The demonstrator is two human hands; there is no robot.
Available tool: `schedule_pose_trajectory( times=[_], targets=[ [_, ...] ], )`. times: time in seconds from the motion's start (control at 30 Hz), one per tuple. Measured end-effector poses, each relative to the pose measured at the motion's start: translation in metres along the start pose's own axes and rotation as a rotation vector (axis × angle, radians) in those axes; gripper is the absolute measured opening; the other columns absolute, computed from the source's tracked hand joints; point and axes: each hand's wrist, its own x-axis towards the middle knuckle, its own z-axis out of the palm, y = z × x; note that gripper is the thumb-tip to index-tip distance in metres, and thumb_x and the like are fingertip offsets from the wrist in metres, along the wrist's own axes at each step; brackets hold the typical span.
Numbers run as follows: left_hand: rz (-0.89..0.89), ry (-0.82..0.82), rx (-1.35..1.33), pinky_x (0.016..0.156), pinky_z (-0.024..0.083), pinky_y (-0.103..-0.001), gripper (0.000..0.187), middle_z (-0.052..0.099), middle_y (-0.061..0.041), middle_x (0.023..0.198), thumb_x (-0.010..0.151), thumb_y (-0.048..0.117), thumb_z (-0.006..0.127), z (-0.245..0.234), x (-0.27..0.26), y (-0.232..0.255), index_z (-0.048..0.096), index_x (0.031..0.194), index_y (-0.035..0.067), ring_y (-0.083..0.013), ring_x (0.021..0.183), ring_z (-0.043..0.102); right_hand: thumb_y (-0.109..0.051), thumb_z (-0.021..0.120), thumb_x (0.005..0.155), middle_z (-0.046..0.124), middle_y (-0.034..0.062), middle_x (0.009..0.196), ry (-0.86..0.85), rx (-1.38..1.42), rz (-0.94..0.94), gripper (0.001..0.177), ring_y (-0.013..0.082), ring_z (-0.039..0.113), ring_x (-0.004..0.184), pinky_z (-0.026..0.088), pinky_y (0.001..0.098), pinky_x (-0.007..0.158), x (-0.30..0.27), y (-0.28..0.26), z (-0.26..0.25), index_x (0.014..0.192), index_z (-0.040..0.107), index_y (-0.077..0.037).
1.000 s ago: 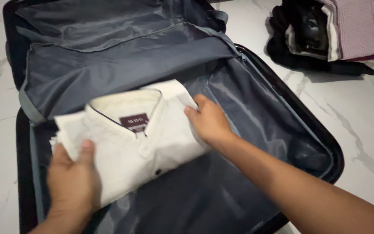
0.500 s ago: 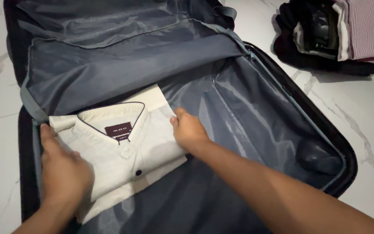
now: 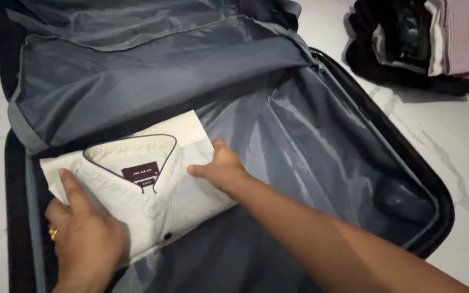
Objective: The person opens a gray suitcase and places folded shirts inside one by one. They arrange the shirts neatly in the main compartment, smoothing them down as they pack.
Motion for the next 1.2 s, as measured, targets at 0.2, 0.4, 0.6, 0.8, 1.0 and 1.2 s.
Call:
schedule_pose_trajectory(
  times=[0.2,0.4,0.6,0.8,1.0,1.2],
  targets=[
    [0.046,-0.002,0.001,0.113,0.034,-0.060,0.091,0.028,-0.039,0.146,0.088,0.006,0.054,-0.001,0.004,0.009,0.012,0.168,0.007,-0.0601,0.128,0.039,-0.032,0.084,0.071,0.073,0.0173,0.120,-0.002,-0.079,0.125,0.064,0.0309,0.072,0.111,0.056,0.0407,0.097,-0.004,-0.019,-0.019,0.125,0.061,-0.006],
    [0.301,0.082,0.127,0.107,0.018,-0.076,0.091,0.006,-0.032,0.166,0.078,0.012,0.056,-0.013,0.002,0.033,0.019,0.160,0.008,-0.0589,0.145,0.017,-0.047,0.069,0.087,0.033,0.0194,0.158,0.236,-0.543,-0.214,0.083,0.0384,0.031,0.147,0.029,0.0623,0.115,-0.025,-0.035,-0.005,0.155,0.036,-0.011],
    [0.400,-0.163,0.334,0.110,0.007,-0.074,0.080,-0.006,-0.013,0.169,0.094,0.059,0.037,0.009,0.019,0.031,0.011,0.159,0.021,-0.0486,0.150,-0.001,-0.058,0.048,0.099,0.007,0.0191,0.170,-0.046,-0.656,-0.327,0.070,0.0475,0.003,0.155,0.007,0.0776,0.113,-0.055,-0.043,0.029,0.161,0.025,-0.035],
    [0.173,-0.493,0.509,0.114,0.001,-0.070,0.085,-0.020,0.003,0.170,0.090,0.074,0.019,0.010,0.035,0.037,-0.005,0.162,0.036,-0.0412,0.150,-0.011,-0.067,0.037,0.094,-0.004,0.0118,0.172,-0.352,-0.676,-0.177,0.071,0.0430,-0.006,0.156,0.002,0.0761,0.115,-0.046,-0.064,0.004,0.159,0.018,-0.046],
    [0.081,-0.639,0.653,0.118,0.008,-0.068,0.080,-0.016,-0.005,0.172,0.098,0.071,0.026,-0.035,0.034,0.110,0.004,0.164,0.032,-0.0476,0.154,-0.009,-0.071,0.034,0.093,-0.005,0.0107,0.172,-0.331,-0.785,-0.239,0.076,0.0444,-0.008,0.156,0.001,0.0765,0.115,-0.043,-0.093,-0.085,0.161,0.015,-0.044],
    [0.521,-0.363,0.533,0.117,0.001,-0.068,0.081,-0.008,-0.017,0.170,0.100,0.062,0.037,-0.047,0.029,0.270,0.011,0.162,0.017,-0.0483,0.153,-0.012,-0.069,0.030,0.095,-0.004,0.0078,0.172,-0.176,-1.058,-0.325,0.073,0.0439,-0.007,0.155,0.004,0.0787,0.113,-0.023,-0.123,-0.224,0.161,0.013,-0.043]
  ],
)
